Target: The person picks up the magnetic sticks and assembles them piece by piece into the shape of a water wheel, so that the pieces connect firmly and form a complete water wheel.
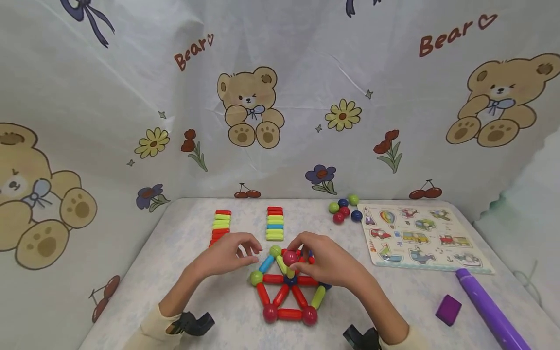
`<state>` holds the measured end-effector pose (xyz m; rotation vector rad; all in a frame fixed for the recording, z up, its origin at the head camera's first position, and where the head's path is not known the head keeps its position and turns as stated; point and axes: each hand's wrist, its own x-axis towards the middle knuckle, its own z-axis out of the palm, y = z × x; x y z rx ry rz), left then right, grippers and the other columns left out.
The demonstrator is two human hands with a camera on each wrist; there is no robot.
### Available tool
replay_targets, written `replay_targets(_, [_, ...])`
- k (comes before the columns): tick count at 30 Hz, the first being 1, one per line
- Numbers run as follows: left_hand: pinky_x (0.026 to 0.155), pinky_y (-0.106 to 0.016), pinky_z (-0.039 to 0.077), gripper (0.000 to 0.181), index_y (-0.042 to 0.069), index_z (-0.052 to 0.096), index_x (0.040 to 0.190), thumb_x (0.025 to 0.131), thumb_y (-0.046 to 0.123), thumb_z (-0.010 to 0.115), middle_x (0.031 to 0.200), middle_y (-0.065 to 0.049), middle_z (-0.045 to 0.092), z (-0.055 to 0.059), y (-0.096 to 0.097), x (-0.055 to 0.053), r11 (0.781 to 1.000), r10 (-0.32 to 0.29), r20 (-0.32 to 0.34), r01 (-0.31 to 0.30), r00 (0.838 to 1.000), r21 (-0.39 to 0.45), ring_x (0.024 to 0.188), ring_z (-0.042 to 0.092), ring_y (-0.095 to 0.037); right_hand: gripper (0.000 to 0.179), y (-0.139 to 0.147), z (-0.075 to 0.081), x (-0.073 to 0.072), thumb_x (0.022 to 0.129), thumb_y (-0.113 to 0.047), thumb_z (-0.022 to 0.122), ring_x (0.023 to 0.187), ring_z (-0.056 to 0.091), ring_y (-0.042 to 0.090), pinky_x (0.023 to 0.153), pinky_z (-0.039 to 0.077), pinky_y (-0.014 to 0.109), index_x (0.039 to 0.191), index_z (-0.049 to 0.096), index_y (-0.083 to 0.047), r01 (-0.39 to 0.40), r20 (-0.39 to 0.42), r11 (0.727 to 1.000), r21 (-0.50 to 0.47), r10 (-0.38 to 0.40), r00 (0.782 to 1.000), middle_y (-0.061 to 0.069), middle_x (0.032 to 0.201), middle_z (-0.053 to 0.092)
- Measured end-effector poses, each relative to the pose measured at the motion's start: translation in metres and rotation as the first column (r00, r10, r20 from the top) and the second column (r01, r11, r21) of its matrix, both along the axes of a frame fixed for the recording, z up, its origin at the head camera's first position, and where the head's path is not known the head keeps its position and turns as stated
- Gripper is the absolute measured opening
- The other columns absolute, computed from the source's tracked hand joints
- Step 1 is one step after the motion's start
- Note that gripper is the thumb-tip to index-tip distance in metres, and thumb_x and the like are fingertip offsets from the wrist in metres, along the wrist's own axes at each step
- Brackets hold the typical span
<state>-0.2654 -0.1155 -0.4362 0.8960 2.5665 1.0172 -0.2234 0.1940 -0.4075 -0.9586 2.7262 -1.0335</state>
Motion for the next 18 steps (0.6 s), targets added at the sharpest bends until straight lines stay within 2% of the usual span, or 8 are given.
replay_targets(2, [0.080,-0.029,0.059,0.020,0.008,0.075,0.116,0.097,0.013,0.081,0.104,0.004,0.074,0.005,-0.014,-0.004,0.995,0.036,-0.006,-0.036,0.999,-0.090,0.093,0.066,-0.013,0.032,-0.001,-0.002,0.000,0.094,-0.025,0.086,0.090,0.063,0.023,0.069,0.052,0.024,0.121,0.070,-0.019,-0.002,0.011,1.000,0.008,0.002,1.000,-0.012,0.106,0.069])
replay_targets(4, [0.079,-0.032,0.060,0.018,0.008,0.076,0.111,0.095,0.011,0.084,0.100,0.004,0.073,0.009,-0.027,-0.005,0.978,0.087,-0.008,-0.087,0.996,-0.189,0.089,0.066,-0.014,0.032,-0.002,-0.004,-0.001,0.094,-0.025,0.086,0.092,0.064,0.024,0.071,0.053,0.024,0.120,0.070,-0.018,-0.001,0.021,1.000,0.013,0.001,1.000,-0.012,0.107,0.069])
replay_targets(8, [0.078,-0.037,0.057,0.015,0.012,0.078,0.099,0.089,0.009,0.089,0.089,0.004,0.069,0.013,-0.043,-0.002,0.904,0.201,-0.033,-0.199,0.979,-0.378,0.082,0.062,-0.016,0.032,-0.003,-0.006,0.000,0.094,-0.025,0.087,0.092,0.063,0.023,0.072,0.053,0.024,0.120,0.070,-0.018,0.003,0.037,1.000,0.018,-0.004,0.999,-0.012,0.106,0.069])
replay_targets(10, [0.078,-0.038,0.056,0.014,0.014,0.079,0.094,0.087,0.010,0.091,0.086,0.004,0.067,0.012,-0.047,0.000,0.865,0.225,-0.052,-0.224,0.973,-0.449,0.081,0.059,-0.016,0.032,-0.002,-0.006,0.000,0.094,-0.024,0.087,0.091,0.063,0.023,0.071,0.053,0.024,0.119,0.070,-0.018,0.005,0.041,1.000,0.020,-0.006,0.999,-0.012,0.105,0.069])
replay_targets(12, [0.078,-0.039,0.056,0.014,0.014,0.080,0.093,0.086,0.011,0.092,0.085,0.004,0.067,0.009,-0.049,0.001,0.838,0.230,-0.066,-0.232,0.971,-0.494,0.081,0.059,-0.017,0.032,-0.002,-0.006,0.000,0.094,-0.024,0.087,0.091,0.063,0.022,0.070,0.053,0.024,0.120,0.070,-0.018,0.007,0.044,1.000,0.022,-0.008,0.999,-0.012,0.105,0.069])
replay_targets(14, [0.078,-0.039,0.056,0.016,0.014,0.080,0.093,0.084,0.010,0.093,0.086,0.004,0.069,0.007,-0.048,0.003,0.820,0.225,-0.089,-0.238,0.970,-0.521,0.079,0.058,-0.017,0.032,-0.002,-0.006,0.000,0.094,-0.025,0.087,0.091,0.063,0.021,0.070,0.053,0.024,0.120,0.070,-0.018,0.008,0.043,1.000,0.024,-0.009,0.999,-0.012,0.105,0.069])
replay_targets(18, [0.076,-0.040,0.055,0.022,0.014,0.077,0.091,0.080,0.004,0.094,0.085,0.003,0.070,0.001,-0.045,0.006,0.816,0.201,-0.169,-0.260,0.965,-0.516,0.075,0.057,-0.017,0.032,-0.002,-0.006,-0.001,0.094,-0.026,0.087,0.090,0.062,0.018,0.071,0.054,0.024,0.120,0.070,-0.018,0.017,0.040,0.999,0.031,-0.018,0.999,-0.011,0.105,0.068])
